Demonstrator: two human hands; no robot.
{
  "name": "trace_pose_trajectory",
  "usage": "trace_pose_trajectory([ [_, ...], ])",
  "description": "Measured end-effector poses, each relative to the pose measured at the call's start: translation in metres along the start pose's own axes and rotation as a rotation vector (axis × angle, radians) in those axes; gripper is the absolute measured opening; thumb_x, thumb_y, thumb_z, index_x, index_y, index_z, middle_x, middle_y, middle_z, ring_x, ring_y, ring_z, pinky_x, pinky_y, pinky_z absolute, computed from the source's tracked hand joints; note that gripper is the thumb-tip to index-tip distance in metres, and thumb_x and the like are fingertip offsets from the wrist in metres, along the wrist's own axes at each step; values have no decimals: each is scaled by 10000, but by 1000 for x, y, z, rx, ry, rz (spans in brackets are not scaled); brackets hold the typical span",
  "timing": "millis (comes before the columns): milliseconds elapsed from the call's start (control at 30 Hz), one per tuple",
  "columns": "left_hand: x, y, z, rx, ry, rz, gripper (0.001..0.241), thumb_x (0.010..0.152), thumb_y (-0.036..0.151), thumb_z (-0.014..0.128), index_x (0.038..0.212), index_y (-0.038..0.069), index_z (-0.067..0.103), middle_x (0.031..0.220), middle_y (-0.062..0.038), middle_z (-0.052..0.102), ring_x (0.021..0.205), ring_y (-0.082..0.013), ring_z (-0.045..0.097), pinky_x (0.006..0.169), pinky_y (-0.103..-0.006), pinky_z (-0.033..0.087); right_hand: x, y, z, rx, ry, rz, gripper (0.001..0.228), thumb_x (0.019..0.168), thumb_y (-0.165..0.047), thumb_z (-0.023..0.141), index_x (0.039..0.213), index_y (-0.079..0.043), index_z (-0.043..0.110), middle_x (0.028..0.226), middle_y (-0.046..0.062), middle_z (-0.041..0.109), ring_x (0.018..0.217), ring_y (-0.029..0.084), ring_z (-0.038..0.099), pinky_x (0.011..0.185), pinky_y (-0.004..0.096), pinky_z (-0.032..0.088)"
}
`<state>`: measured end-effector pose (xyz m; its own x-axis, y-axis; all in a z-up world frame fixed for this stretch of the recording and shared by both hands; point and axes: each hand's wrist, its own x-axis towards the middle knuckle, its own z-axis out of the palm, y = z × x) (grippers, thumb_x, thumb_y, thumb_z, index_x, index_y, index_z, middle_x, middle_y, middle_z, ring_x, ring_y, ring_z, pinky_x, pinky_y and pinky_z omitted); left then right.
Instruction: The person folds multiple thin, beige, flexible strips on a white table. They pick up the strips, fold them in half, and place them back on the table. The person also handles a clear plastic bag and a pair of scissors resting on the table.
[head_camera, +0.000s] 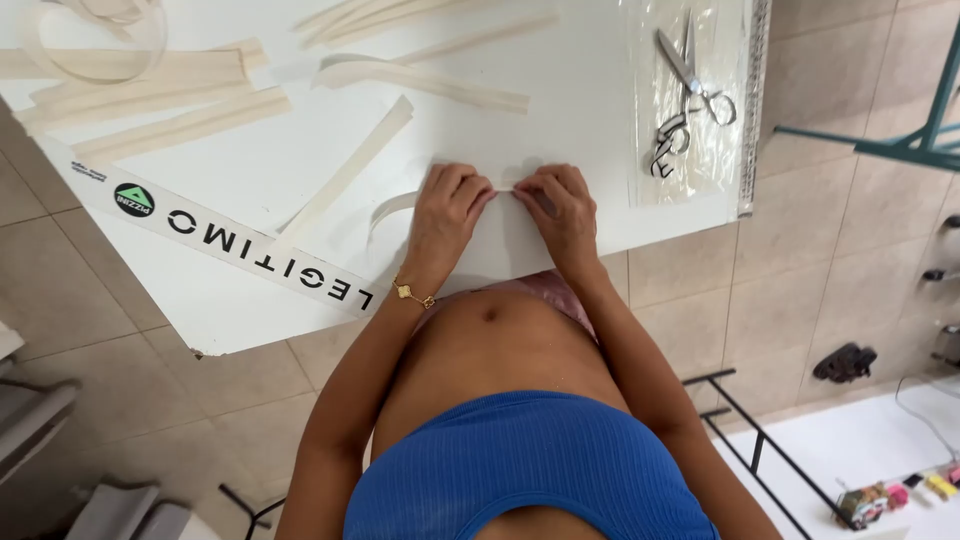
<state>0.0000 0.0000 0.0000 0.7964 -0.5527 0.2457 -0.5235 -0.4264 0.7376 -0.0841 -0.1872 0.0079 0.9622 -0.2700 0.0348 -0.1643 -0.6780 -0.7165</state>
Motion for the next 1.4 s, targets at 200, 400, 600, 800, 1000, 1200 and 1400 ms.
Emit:
trace_pose_trajectory([
  [200, 8, 7, 0, 39, -87, -73, 157, 1068, 97, 736, 962, 69, 624, 909, -55, 530, 893, -281, 592, 813, -381, 553, 13, -8, -4, -19, -80, 72, 114, 992, -62, 844, 969, -43, 735, 948, 99, 632, 899, 277, 661, 800, 390, 616],
  [400, 9, 1, 9, 100, -245, -200, 178, 1081, 140, 719, 961, 67, 610, 907, -77, 533, 930, -266, 576, 835, -374, 546, 18, -17, -2, -69, -102, 137, 149, 987, -54, 834, 913, -48, 704, 921, 89, 610, 861, 245, 660, 755, 346, 604],
  [600, 20, 5, 16, 200, -371, -300, 153, 1059, 112, 732, 936, 78, 648, 892, -65, 545, 922, -218, 575, 828, -331, 556, 25, -24, -3, -129, -158, 195, 144, 988, -51, 828, 903, -38, 713, 926, 90, 608, 849, 223, 649, 747, 330, 604],
  [800, 33, 15, 10, 278, -456, -346, 156, 1027, 85, 734, 915, 77, 625, 876, -61, 541, 901, -218, 588, 809, -323, 562, 25, -20, 1, -183, -199, 222, 146, 988, -81, 833, 915, -59, 709, 922, 82, 590, 840, 204, 630, 755, 308, 602],
  [1000, 46, 20, -6, 175, -451, -376, 177, 1002, 93, 758, 951, 60, 591, 864, -82, 559, 889, -273, 625, 794, -378, 573, 29, -26, -4, -133, -176, 230, 191, 980, -69, 832, 948, -40, 646, 895, 87, 542, 821, 267, 624, 724, 380, 578],
  [1200, 26, -1, -9, 6, -172, -24, 63, 1071, 80, 700, 1013, 78, 675, 933, -95, 584, 854, -307, 611, 755, -406, 539, 34, -5, -14, -120, -124, 141, 464, 908, -295, 956, 1100, -86, 588, 954, 84, 498, 904, 311, 561, 845, 422, 509],
  [1400, -27, -17, 12, 327, -113, 190, 485, 1090, -65, 764, 1507, 146, 633, 1250, -32, 579, 904, -225, 529, 815, -396, 531, 47, -6, -18, -185, -123, 82, 488, 959, -298, 970, 1131, -117, 550, 1011, 39, 508, 882, 239, 469, 862, 384, 439],
])
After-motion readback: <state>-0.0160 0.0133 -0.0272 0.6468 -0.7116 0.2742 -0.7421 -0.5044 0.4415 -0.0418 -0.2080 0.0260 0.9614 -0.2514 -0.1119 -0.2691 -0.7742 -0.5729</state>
